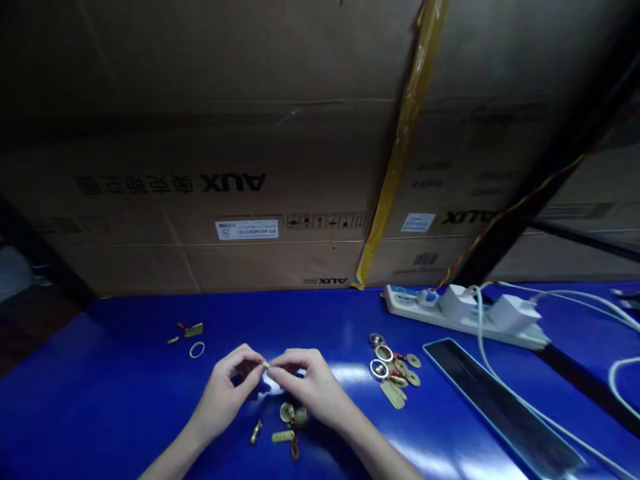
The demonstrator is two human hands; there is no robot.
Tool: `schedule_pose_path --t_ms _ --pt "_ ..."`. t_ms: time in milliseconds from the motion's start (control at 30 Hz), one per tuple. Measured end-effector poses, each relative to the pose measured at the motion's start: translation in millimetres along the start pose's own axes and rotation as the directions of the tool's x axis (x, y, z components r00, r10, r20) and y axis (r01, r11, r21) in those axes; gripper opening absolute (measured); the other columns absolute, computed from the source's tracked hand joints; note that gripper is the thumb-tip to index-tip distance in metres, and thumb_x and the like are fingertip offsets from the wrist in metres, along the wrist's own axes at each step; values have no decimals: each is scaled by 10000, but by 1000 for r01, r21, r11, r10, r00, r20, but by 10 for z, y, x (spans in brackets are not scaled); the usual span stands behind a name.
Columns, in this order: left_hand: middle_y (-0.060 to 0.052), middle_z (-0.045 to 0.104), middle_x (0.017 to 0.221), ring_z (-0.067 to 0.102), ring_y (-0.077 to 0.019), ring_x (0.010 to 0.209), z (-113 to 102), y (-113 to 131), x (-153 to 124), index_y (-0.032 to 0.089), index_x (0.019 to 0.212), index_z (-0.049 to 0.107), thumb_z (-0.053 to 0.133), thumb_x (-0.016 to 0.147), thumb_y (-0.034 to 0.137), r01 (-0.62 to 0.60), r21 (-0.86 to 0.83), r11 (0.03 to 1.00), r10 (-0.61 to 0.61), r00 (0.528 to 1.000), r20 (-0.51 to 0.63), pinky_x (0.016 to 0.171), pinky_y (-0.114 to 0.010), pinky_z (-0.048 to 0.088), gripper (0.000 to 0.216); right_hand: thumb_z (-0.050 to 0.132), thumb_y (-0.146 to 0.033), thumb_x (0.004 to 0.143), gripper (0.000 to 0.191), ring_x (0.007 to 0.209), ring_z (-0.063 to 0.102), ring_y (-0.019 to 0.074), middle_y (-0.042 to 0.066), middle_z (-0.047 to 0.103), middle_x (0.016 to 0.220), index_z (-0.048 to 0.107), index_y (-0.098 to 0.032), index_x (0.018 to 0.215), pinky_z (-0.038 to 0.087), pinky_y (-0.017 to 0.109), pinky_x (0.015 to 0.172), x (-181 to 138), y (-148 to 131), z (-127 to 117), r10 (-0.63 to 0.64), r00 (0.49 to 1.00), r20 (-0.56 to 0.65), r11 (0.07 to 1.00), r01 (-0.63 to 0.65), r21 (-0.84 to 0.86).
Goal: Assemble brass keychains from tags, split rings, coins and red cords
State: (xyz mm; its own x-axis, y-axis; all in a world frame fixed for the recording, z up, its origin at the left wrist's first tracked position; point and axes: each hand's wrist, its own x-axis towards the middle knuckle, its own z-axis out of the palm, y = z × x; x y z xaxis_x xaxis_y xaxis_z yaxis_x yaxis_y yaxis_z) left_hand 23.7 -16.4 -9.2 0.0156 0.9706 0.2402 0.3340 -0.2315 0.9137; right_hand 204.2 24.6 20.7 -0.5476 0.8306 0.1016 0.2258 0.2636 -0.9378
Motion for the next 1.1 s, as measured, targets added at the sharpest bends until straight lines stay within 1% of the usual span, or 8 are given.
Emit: schedule_pose_path --t_ms 133,400,533,733,833,933,1000,1100 --pt "-16 571 751 532 -136 644 -41 -9 19 176 843 657 534 885 310 -2 66 998 5 999 -37 582 -235 401 186 609 -460 836 347 551 476 99 -12 568 626 699 -146 719 368 229 536 -55 53 48 66 997 48 985 -73 159" --pt "-15 581 782 545 -132 667 -1 7 -65 211 950 682 563 877 227 -177 272 946 154 982 105 606 -235 414 140 669 -458 780 314 582 472 105 -17 583 623 665 -150 719 355 227 538 -81 107 238 149 989 12 955 -147 259" --pt "-24 588 813 546 -131 670 -1 47 -88 194 981 643 536 899 242 -169 284 944 165 986 38 630 -248 443 143 693 -508 730 371 467 410 80 -41 521 515 639 -145 681 292 211 456 -48 174 225 273 962 -17 876 -241 419" --pt "-48 596 837 563 -163 765 8 48 -102 197 934 670 580 888 257 -352 367 861 343 935 92 671 -278 464 117 704 -524 709 387 421 316 55 -71 442 486 619 -147 681 221 205 425 -33 176 248 355 935 -5 774 -291 562" --pt "-43 584 804 542 -168 764 -9 49 -92 205 900 680 547 908 226 -363 407 839 372 926 58 665 -288 455 135 657 -526 755 380 460 349 78 -62 438 499 626 -153 689 258 213 447 -39 112 149 292 956 -28 876 -256 409" --pt "-58 590 877 535 -199 857 -56 52 -68 223 940 689 565 895 213 -349 478 806 398 918 1 745 -340 458 133 615 -438 824 284 614 479 119 -5 581 674 673 -164 774 355 226 555 -60 11 -105 93 996 8 996 -93 -7" --pt "-63 592 937 525 -220 920 -92 49 -52 243 938 696 575 887 219 -329 524 786 403 915 -30 798 -379 447 133 607 -347 842 180 659 510 124 1 609 760 688 -188 855 380 227 606 -92 -53 -295 10 990 142 970 25 -243" --pt "-60 592 988 513 -237 973 -127 43 -37 258 913 702 580 883 230 -298 558 775 387 921 -47 833 -405 430 129 651 -264 790 88 679 537 125 -5 623 794 692 -208 844 381 215 607 -153 -92 -477 31 954 300 909 98 -406"
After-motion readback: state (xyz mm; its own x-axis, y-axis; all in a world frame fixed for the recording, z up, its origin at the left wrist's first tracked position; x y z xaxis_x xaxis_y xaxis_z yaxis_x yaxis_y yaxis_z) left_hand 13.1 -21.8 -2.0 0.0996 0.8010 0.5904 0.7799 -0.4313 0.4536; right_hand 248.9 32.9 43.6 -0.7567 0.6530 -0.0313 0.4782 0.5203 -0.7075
